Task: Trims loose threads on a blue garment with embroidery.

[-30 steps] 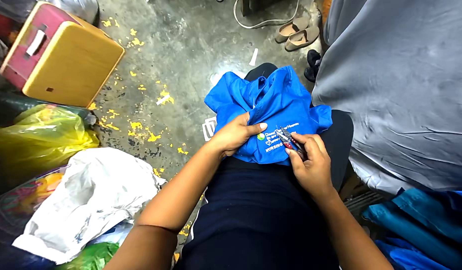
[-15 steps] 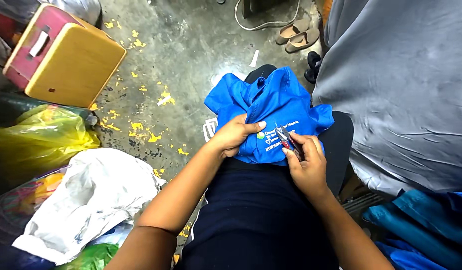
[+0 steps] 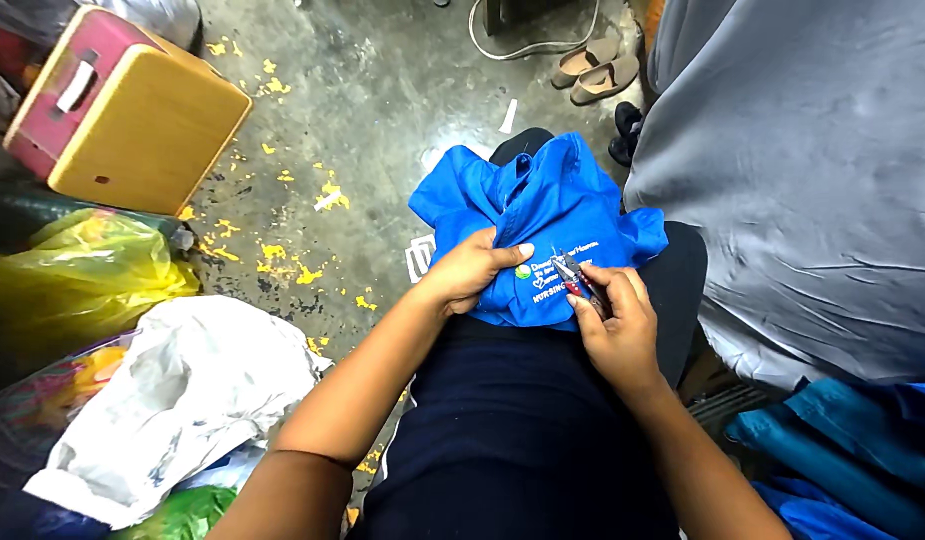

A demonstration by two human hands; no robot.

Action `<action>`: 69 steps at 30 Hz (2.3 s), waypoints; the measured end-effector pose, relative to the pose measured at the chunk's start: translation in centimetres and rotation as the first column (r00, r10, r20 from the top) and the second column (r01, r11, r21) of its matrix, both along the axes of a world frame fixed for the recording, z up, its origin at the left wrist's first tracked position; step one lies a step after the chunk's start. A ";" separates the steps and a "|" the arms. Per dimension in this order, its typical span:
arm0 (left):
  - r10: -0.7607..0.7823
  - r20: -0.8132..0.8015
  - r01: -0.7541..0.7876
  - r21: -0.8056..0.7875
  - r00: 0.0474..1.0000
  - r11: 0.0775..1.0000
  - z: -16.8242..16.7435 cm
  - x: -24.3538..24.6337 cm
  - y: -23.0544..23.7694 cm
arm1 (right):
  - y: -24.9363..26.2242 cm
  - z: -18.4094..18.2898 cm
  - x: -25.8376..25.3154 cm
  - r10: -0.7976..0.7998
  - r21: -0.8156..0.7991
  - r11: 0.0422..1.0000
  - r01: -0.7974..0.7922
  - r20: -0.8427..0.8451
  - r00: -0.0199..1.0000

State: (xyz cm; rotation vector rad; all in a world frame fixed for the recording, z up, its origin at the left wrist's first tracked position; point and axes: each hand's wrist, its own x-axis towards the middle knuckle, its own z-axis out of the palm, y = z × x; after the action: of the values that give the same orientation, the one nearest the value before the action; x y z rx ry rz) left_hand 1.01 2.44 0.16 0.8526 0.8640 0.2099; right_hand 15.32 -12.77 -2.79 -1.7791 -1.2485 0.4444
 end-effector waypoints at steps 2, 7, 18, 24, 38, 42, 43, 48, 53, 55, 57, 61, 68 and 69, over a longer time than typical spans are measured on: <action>0.008 0.010 -0.008 -0.009 1.000 1.000 -0.1 -0.1 0.1 | 0.1 -0.4 -0.1 0.006 0.038 0.999 -0.006 0.016 1.000; 0.009 0.017 -0.009 -0.016 1.000 1.000 -0.2 -0.1 0.0 | 0.2 -0.6 0.1 0.025 0.065 0.997 -0.027 0.037 0.999; 0.038 -0.014 -0.038 -0.004 0.999 0.999 0.3 0.0 -0.4 | -0.2 0.5 1.1 0.046 -0.020 0.999 -0.049 -0.126 0.991; 0.021 0.002 -0.021 -0.002 1.000 1.000 0.4 0.2 0.0 | -0.2 0.6 1.5 0.062 -0.027 0.997 -0.066 -0.128 0.990; -0.006 0.008 0.006 -0.007 1.000 1.000 0.1 0.0 0.4 | -0.2 0.6 2.1 0.090 0.000 0.996 -0.090 0.001 0.996; 0.001 0.000 -0.001 -0.017 1.000 1.000 0.3 0.0 0.4 | -0.2 0.7 1.9 0.088 -0.005 0.996 -0.088 0.010 0.996; 0.001 0.002 -0.001 -0.017 1.000 1.000 0.3 0.0 0.4 | -0.2 0.7 1.9 0.087 -0.003 0.996 -0.087 0.017 0.996; -0.018 -0.006 0.018 -0.002 1.000 1.000 0.3 -0.1 0.5 | -0.1 0.4 1.9 0.093 0.007 0.996 -0.093 0.046 0.995; -0.020 -0.016 0.019 -0.019 1.000 1.000 0.4 -0.1 0.7 | 0.0 0.3 1.9 0.093 0.017 0.995 -0.094 0.012 0.996; -0.019 -0.016 0.019 -0.026 1.000 0.999 0.5 -0.1 0.7 | 0.1 0.3 1.9 0.093 0.018 0.996 -0.093 -0.012 0.996; -0.013 -0.015 0.012 -0.029 1.000 1.000 0.4 -0.1 0.7 | 0.1 0.3 1.8 0.096 0.018 0.995 -0.096 -0.015 0.995; -0.002 -0.022 0.001 -0.045 1.000 0.999 0.4 -0.1 0.7 | 0.2 0.2 1.9 0.127 0.036 0.991 -0.129 0.061 0.990; 0.010 -0.002 -0.011 -0.058 1.000 0.998 0.3 -0.1 0.7 | -0.2 0.4 2.2 0.122 0.024 0.992 -0.122 0.022 0.992; 0.013 0.000 -0.013 -0.058 1.000 0.998 0.3 -0.1 0.7 | -0.2 0.3 2.2 0.112 0.023 0.993 -0.113 0.022 0.993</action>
State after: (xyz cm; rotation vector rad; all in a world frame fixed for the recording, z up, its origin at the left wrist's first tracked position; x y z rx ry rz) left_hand 0.94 3.15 0.49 0.7935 0.8712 0.1953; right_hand 17.52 -12.94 -2.45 -1.7025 -1.3678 0.4736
